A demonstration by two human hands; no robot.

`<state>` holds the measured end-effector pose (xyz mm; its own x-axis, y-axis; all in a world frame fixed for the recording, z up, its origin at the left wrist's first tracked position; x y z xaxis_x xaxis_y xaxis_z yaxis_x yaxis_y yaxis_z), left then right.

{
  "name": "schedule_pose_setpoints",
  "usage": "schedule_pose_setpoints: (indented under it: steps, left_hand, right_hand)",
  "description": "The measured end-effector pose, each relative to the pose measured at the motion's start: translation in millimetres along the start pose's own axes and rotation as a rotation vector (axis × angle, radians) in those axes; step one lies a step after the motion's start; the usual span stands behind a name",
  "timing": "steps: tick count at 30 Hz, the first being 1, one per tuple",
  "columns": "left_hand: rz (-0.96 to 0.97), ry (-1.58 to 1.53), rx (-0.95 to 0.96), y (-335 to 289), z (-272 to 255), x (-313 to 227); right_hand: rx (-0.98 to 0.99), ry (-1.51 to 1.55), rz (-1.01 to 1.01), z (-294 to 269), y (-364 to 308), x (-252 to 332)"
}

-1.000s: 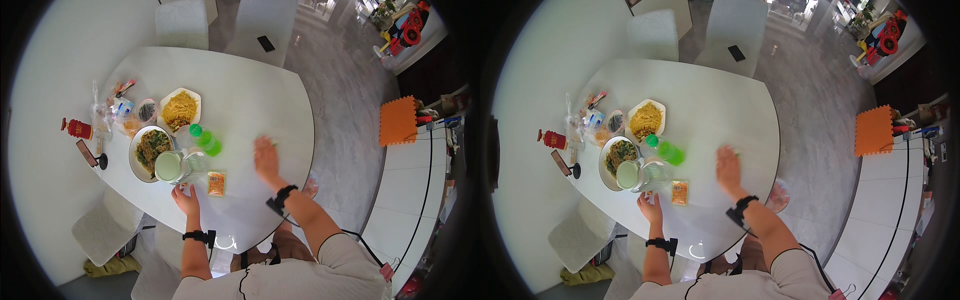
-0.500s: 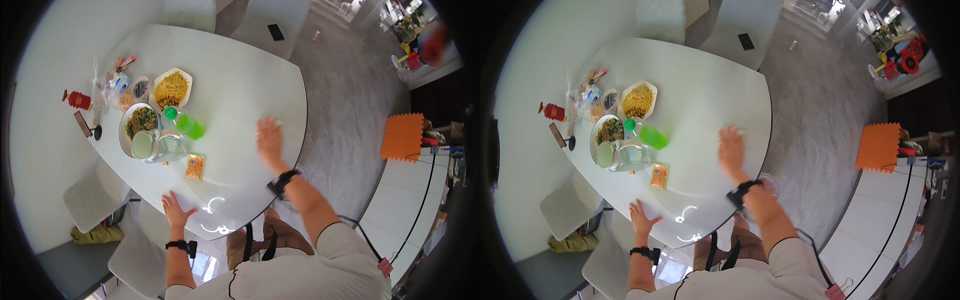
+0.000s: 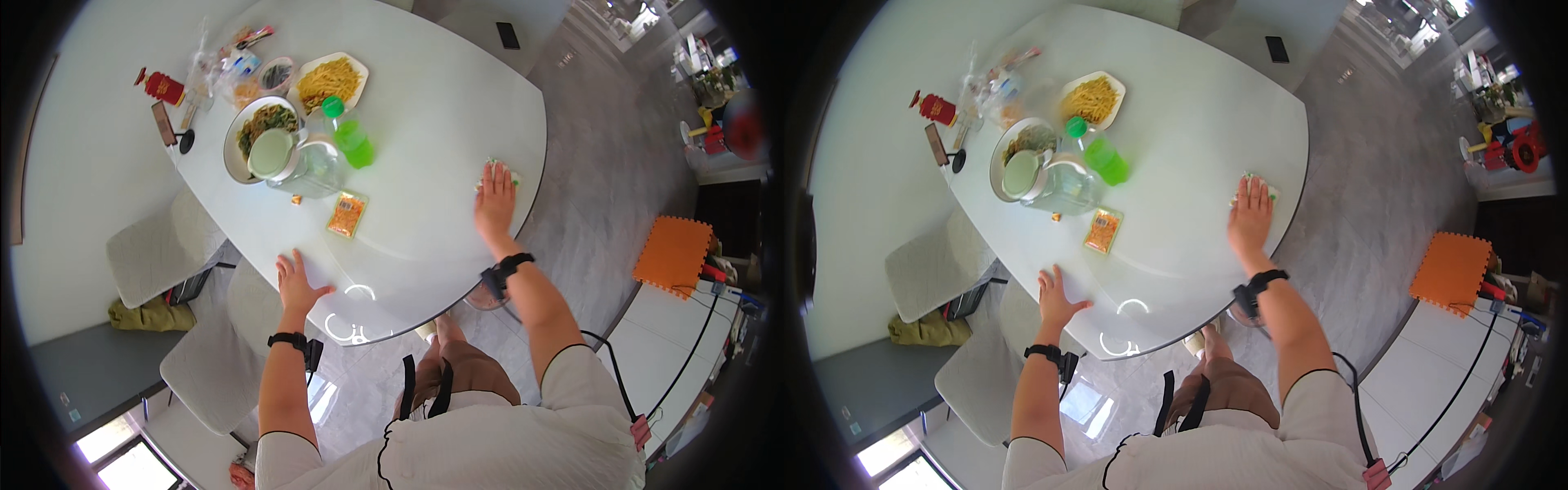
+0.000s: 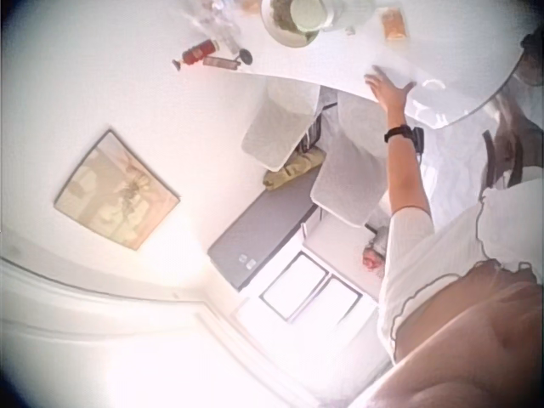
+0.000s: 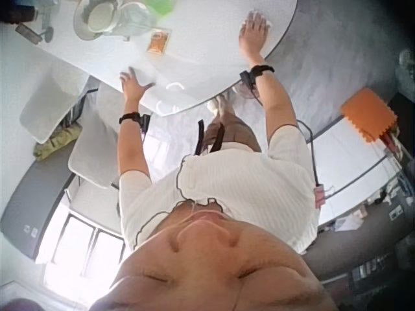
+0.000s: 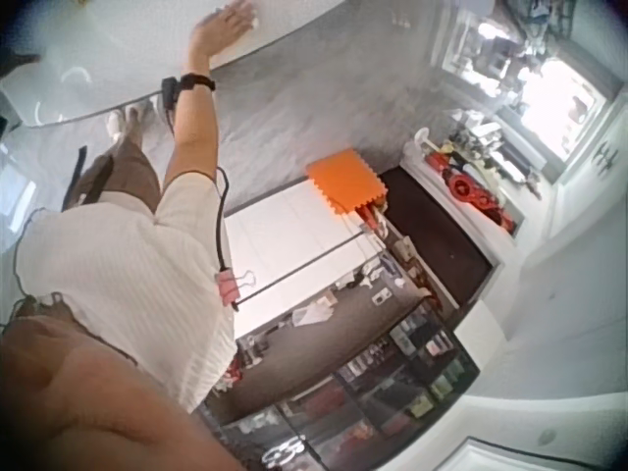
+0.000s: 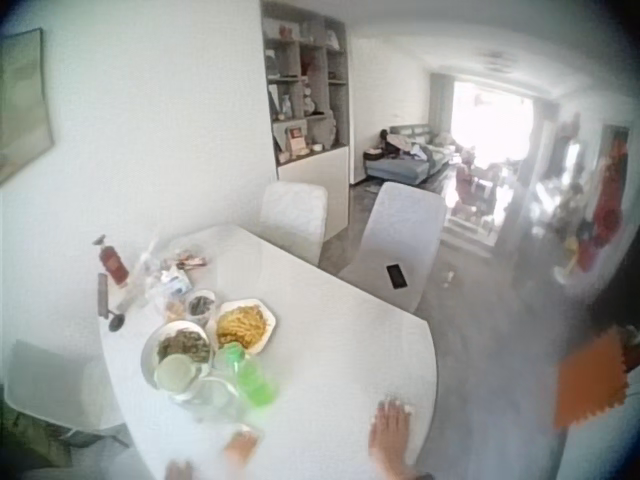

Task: The person cleans a dining table using a cloth, wiping the surface around plates of food and a green bottle. They move to the kitchen sink to rinse the cloth under running water, then return to the table to continue wiping the surface and edges.

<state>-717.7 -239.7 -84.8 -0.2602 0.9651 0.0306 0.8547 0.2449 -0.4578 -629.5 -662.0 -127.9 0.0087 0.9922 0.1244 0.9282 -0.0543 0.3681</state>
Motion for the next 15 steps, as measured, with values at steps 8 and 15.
schedule_pose_setpoints:
  steps: [8,15]
  left_hand:
    - [0.048,-0.617,-0.331,-19,45,60]
    - [-0.325,-0.722,-0.473,-202,143,123]
  right_hand:
    - [0.401,0.804,-0.542,-55,-191,262]
    - [0.312,0.678,-0.584,-86,-179,65]
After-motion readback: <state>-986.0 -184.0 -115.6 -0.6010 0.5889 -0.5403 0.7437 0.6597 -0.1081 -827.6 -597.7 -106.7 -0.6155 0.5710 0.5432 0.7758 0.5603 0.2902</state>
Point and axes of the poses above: each hand's wrist, its own y-axis towards the middle knuckle, its own z-axis out of the palm, x = y × z, the point moved 1 cm from there along y, towards the middle knuckle, and after that the axes turned 4 degrees about -z, right-handed, at the moved point
